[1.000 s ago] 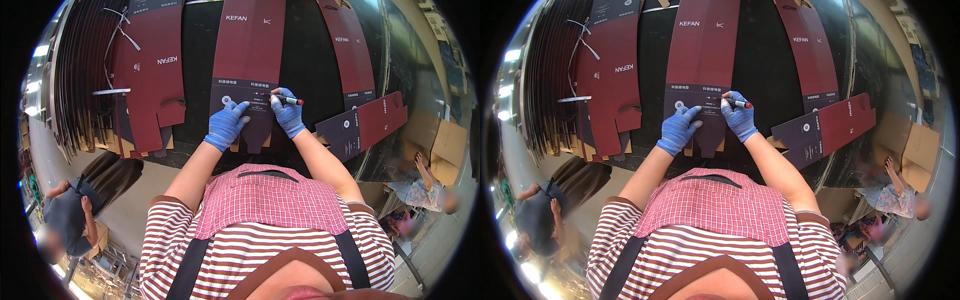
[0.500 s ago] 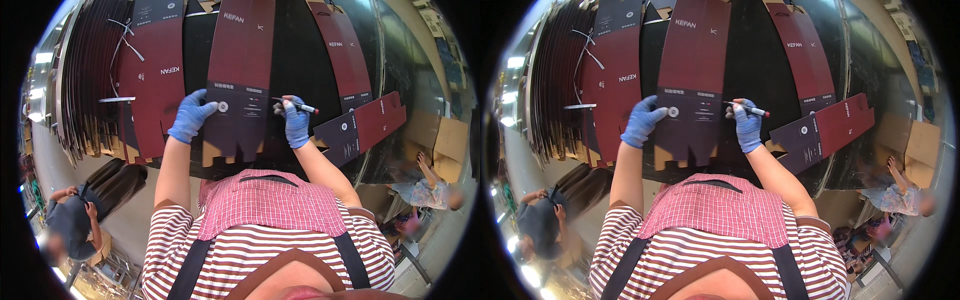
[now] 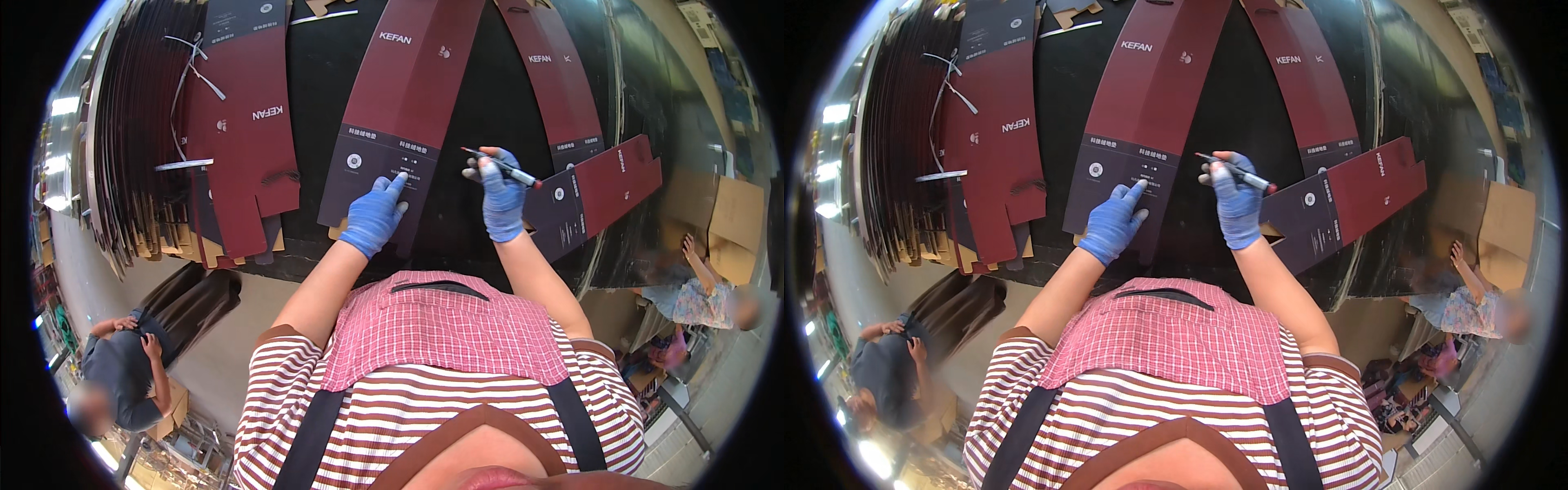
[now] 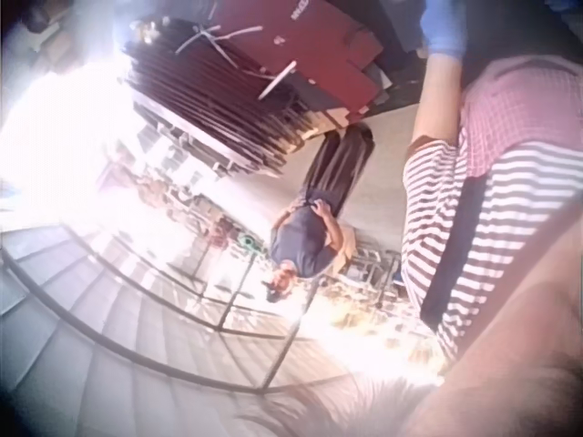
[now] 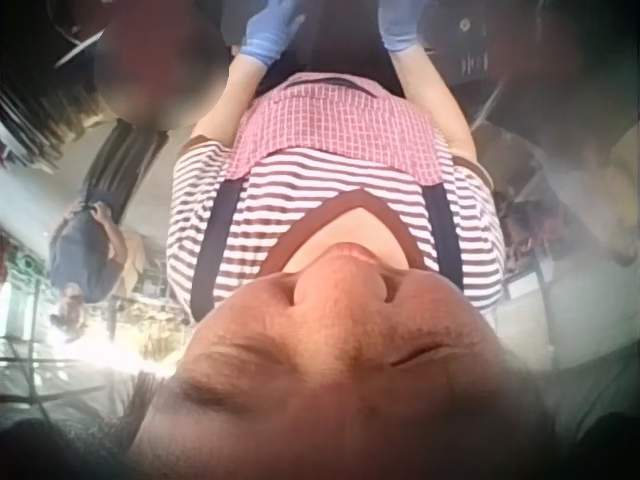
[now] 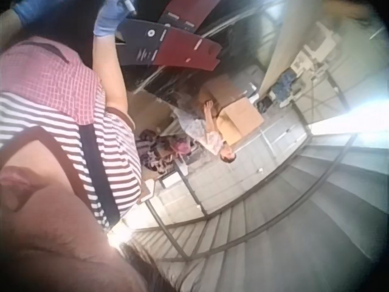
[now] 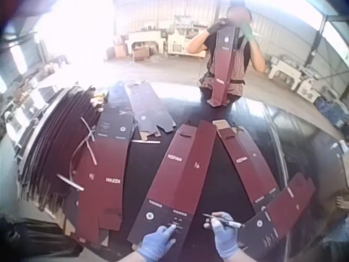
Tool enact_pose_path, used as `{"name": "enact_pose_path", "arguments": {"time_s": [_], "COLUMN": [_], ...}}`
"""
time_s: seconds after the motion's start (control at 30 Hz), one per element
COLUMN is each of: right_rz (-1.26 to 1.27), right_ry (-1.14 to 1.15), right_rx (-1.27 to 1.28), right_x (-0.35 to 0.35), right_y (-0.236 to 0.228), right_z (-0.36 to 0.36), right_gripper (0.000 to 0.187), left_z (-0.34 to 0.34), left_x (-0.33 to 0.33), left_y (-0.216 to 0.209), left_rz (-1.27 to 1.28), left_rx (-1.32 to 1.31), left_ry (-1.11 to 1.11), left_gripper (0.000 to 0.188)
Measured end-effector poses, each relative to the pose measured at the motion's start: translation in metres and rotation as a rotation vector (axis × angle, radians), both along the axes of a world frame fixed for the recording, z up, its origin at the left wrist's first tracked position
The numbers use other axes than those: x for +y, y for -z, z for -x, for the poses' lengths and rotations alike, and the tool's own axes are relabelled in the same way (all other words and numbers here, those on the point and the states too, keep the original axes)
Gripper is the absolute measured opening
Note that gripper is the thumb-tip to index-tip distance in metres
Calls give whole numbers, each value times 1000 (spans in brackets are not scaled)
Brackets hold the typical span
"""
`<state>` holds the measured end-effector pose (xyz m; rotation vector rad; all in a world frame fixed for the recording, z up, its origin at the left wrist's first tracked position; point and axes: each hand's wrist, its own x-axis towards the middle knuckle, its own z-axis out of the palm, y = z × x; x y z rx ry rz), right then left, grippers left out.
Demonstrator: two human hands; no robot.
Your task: The person repeatedly picks up maroon cardboard pieces from a stack, writes on them with a red marker, and places them on a separate pile. The task is performed continuously throughout the clip.
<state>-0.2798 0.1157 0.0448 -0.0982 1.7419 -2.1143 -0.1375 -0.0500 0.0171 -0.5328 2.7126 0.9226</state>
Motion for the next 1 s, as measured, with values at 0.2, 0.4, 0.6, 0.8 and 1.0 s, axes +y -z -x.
{"name": "enact_pose_path", "arguments": {"time_s": [0.2,0.4,0.6,0.8,1.0], "right_rz": [-208,-311,-392,-460,-341], "right_ry": [-253,-281,-301,-343,-213], "right_rx": [140,261,363,361,281], "right_x": [-18,-31,-34,-36,-29], "right_y": [48,63,59,54,59], "right_z": [-19,-25,-24,-22,-28], "right_gripper": [20,18,18,15,15], "left_z": [-4,-7,-6,-7,-11], "left_x": [0,0,0,0,-15], "left_y": [6,11,11,12,18], "left_rz": [5,0,5,5,20], "left_rx": [18,49,63,56,257], "left_ry": [10,-2,-10,-9,-120], "left_gripper": [47,46,46,46,38]}}
